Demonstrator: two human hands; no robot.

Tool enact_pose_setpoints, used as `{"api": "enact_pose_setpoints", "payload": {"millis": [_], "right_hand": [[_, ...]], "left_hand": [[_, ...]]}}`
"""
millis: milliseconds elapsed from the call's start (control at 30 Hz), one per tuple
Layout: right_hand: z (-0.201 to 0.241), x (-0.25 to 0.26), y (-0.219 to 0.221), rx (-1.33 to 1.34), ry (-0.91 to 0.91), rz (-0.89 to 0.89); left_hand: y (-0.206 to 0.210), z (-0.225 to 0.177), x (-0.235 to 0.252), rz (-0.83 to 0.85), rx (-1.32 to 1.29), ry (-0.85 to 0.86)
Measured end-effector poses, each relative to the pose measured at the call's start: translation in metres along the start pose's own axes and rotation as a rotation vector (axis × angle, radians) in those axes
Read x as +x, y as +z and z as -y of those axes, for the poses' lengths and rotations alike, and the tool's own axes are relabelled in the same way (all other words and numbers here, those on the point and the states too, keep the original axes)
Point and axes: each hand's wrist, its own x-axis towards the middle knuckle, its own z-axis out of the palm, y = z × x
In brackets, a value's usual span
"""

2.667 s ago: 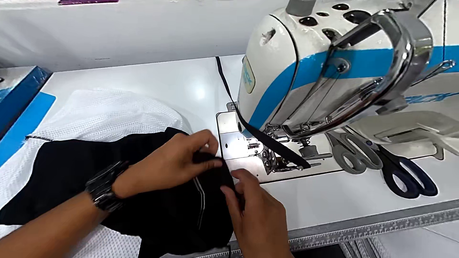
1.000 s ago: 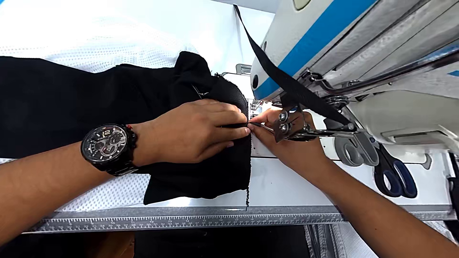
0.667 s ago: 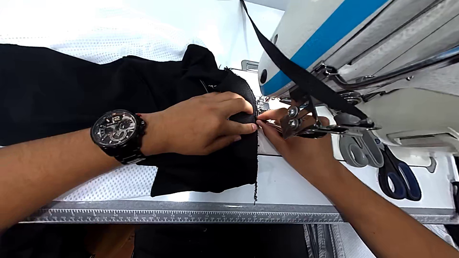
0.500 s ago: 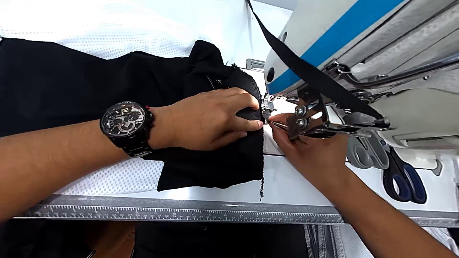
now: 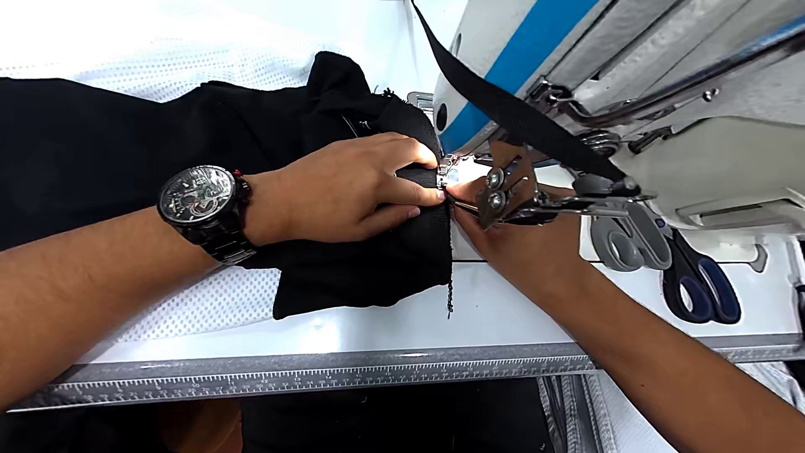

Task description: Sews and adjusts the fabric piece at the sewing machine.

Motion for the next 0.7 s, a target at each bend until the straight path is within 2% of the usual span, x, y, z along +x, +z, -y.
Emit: {"api": "enact_pose_setpoints", "payload": {"millis": [133,267,400,533,600,700], "right_hand": [[0.003,-0.014,-0.02,0.033,0.112,0.072],[0.02,-0.051,-0.053,0.264,0.281,0.162],[0.049,-0.091,-0.066,0.328,0.334,0.14],[0.067,-0.111,-0.07,0.355,0.384,0.075],[0.078,-0.108,-0.07,0.396,0.359,0.065],[0.097,-0.093,-0.067,0.46,0.3,0.077]], "left_hand": [[-0.001,0.003,-0.002,-0.006,-0.057,-0.008],[-0.004,0.005,-0.001,0.008,-0.084,-0.045],[-0.026,-0.012,-0.001,0.177,-0.157,-0.116],[-0.051,-0.037,-0.002,0.304,-0.072,0.011],[-0.077,-0.047,0.008,0.325,-0.078,-0.058],[-0.138,-0.059,0.037,0.562,-0.098,-0.353]]}}
